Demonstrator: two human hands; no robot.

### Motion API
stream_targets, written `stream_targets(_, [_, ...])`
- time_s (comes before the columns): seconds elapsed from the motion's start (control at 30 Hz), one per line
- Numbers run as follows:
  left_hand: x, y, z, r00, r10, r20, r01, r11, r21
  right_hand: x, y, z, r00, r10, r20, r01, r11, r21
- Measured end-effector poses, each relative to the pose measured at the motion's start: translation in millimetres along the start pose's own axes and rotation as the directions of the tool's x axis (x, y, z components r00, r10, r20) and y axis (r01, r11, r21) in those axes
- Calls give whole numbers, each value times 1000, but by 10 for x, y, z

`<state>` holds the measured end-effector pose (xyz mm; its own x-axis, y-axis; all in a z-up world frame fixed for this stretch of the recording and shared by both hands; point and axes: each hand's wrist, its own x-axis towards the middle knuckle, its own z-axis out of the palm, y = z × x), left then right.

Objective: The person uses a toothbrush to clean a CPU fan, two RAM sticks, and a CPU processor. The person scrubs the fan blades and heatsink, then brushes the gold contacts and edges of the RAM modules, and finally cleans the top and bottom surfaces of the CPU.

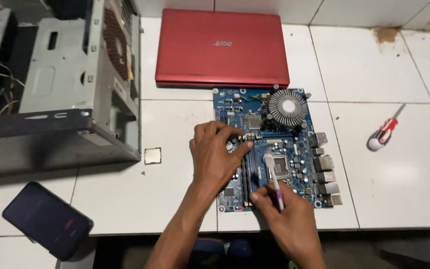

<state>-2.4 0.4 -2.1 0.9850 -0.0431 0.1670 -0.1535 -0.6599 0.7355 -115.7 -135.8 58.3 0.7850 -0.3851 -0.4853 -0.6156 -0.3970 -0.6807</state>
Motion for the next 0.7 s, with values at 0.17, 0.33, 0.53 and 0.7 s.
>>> stream_targets(0.17, [-78,-108,-14,992,91,-83,-94,995,-35,-32,304,-30,1000,-14,-2,14,1000,-6])
stream_targets(0.33, [-267,-255,-458,953,223,-205,-211,974,77,52,854,-175,896,-353,-268,330,935,-130])
stream_targets(0.53, [-506,-708,-860,979,140,-151,-59,894,445,69,910,-304,806,-409,-427,302,906,-296])
stream_targets(0.7, [-556,-759,-654,979,93,-181,62,711,701,-36,646,-188,827,-374,-419,302,925,-229])
